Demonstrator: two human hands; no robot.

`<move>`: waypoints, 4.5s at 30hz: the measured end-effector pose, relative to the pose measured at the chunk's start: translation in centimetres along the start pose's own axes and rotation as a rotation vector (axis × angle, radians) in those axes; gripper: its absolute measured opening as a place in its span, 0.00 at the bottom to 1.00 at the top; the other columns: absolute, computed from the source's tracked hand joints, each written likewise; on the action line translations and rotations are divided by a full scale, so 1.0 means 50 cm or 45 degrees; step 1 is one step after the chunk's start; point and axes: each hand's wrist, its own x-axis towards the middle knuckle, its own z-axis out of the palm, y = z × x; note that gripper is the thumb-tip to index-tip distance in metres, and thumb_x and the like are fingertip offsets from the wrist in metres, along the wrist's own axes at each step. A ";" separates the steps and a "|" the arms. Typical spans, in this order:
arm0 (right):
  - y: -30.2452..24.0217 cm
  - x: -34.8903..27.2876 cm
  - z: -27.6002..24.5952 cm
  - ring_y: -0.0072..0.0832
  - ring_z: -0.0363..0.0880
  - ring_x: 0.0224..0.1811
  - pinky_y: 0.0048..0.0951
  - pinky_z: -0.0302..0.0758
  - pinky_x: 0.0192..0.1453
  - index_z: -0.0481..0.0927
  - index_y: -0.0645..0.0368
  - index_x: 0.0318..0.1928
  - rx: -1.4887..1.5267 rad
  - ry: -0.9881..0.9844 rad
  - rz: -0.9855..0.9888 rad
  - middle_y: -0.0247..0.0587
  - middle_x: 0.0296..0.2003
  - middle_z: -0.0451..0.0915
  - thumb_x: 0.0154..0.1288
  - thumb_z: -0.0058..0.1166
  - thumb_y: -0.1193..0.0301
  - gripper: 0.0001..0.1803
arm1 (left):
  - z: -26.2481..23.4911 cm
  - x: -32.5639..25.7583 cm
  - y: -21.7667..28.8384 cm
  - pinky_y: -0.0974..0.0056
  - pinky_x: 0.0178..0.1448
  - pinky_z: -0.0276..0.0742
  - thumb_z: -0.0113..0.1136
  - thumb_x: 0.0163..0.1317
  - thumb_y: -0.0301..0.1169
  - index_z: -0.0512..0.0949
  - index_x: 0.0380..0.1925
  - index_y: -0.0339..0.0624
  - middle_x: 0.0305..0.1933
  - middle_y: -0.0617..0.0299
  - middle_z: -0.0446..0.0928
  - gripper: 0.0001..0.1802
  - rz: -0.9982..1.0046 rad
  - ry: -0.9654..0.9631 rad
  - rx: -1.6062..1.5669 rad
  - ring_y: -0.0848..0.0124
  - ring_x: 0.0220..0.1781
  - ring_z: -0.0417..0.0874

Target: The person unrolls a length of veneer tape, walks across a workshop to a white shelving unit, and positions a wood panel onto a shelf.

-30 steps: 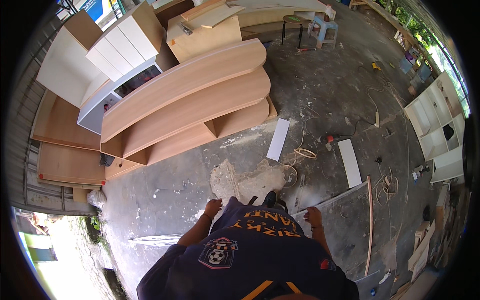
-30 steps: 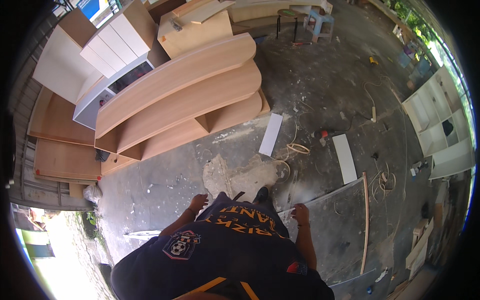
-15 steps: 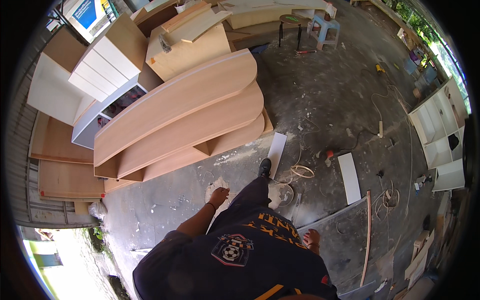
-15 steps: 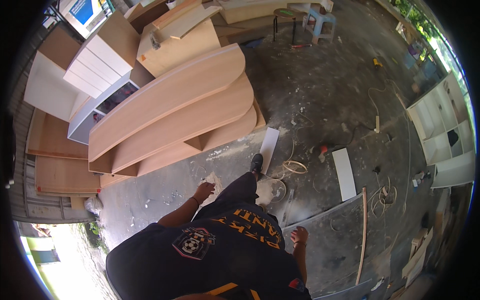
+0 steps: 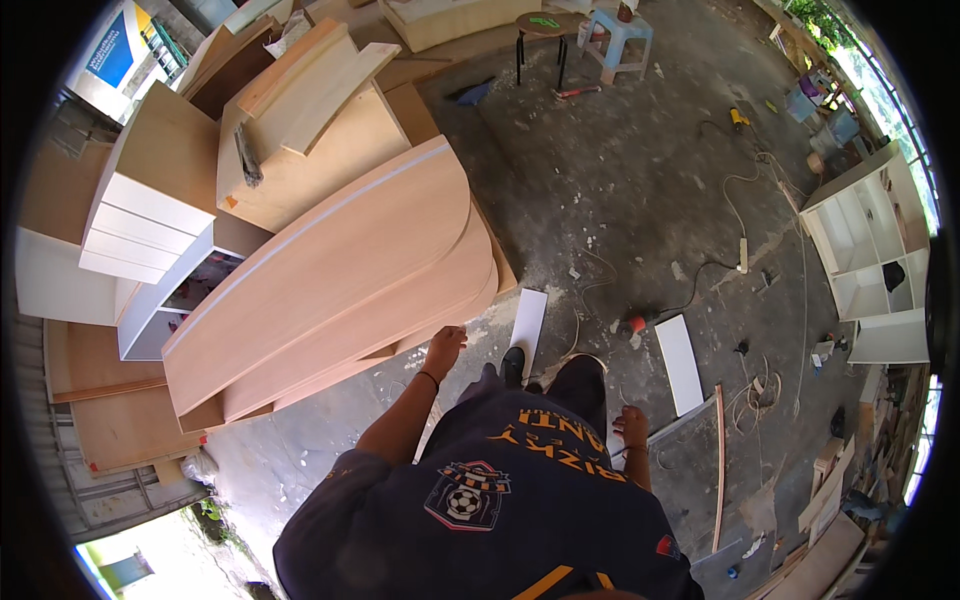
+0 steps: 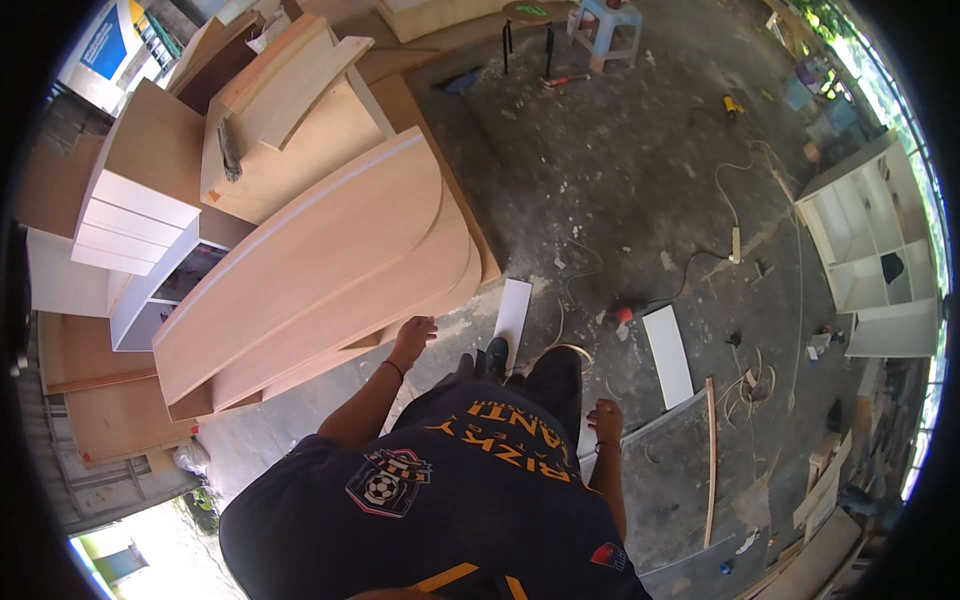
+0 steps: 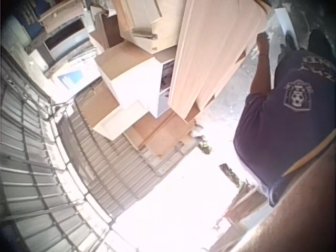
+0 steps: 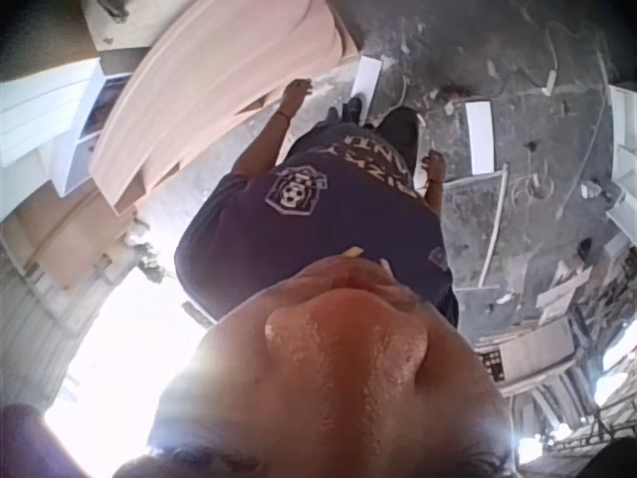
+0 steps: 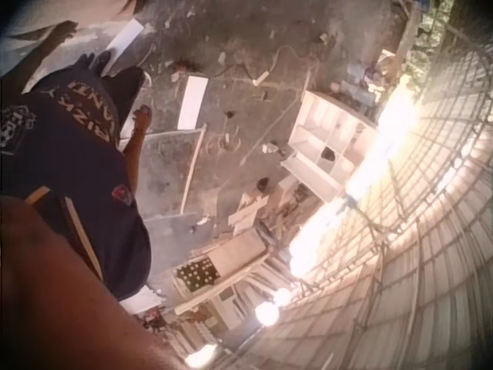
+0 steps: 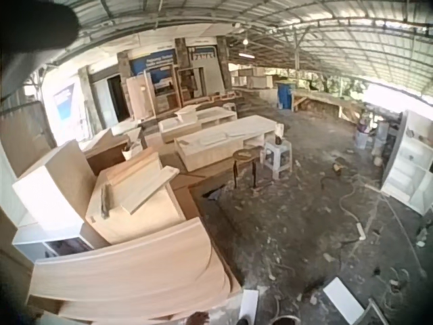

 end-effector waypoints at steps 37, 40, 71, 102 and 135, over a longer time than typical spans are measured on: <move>-1.261 0.822 0.496 0.21 0.73 0.23 0.24 0.70 0.24 0.74 0.62 0.43 -0.884 -0.805 -0.591 0.35 0.23 0.75 0.61 0.50 0.67 0.13 | 0.331 0.617 0.274 0.54 0.45 0.73 0.43 0.61 0.46 0.79 0.33 0.40 0.32 0.45 0.78 0.21 -0.436 0.261 0.504 0.53 0.41 0.79; -1.356 0.771 0.668 0.19 0.73 0.24 0.22 0.70 0.27 0.74 0.63 0.40 -0.981 -1.217 -0.844 0.33 0.24 0.75 0.60 0.51 0.71 0.10 | 0.294 0.629 0.365 0.54 0.44 0.73 0.42 0.60 0.46 0.78 0.34 0.36 0.35 0.44 0.78 0.24 -0.689 0.445 0.100 0.52 0.40 0.79; -1.418 0.253 1.827 0.45 0.59 0.63 0.40 0.57 0.65 0.63 0.69 0.58 -0.571 -2.989 -3.021 0.55 0.59 0.63 0.67 0.38 0.66 0.24 | 0.875 1.372 0.998 0.57 0.56 0.67 0.48 0.55 0.55 0.78 0.38 0.30 0.48 0.38 0.73 0.33 -1.444 1.950 -2.289 0.48 0.53 0.73; -1.442 0.279 1.798 0.31 0.56 0.66 0.52 0.59 0.60 0.60 0.43 0.62 -1.151 -1.845 -3.717 0.31 0.64 0.58 0.55 0.54 0.60 0.33 | 1.076 1.714 1.273 0.56 0.38 0.73 0.50 0.56 0.48 0.80 0.26 0.35 0.30 0.47 0.79 0.24 -1.650 2.652 -2.424 0.54 0.35 0.81; -1.343 0.310 1.868 0.39 0.62 0.61 0.56 0.60 0.56 0.56 0.44 0.65 -0.246 -1.886 -3.699 0.39 0.60 0.63 0.51 0.45 0.44 0.41 | 1.007 1.638 1.258 0.59 0.47 0.72 0.52 0.54 0.52 0.80 0.32 0.33 0.37 0.45 0.79 0.27 -1.392 2.686 -3.015 0.57 0.43 0.80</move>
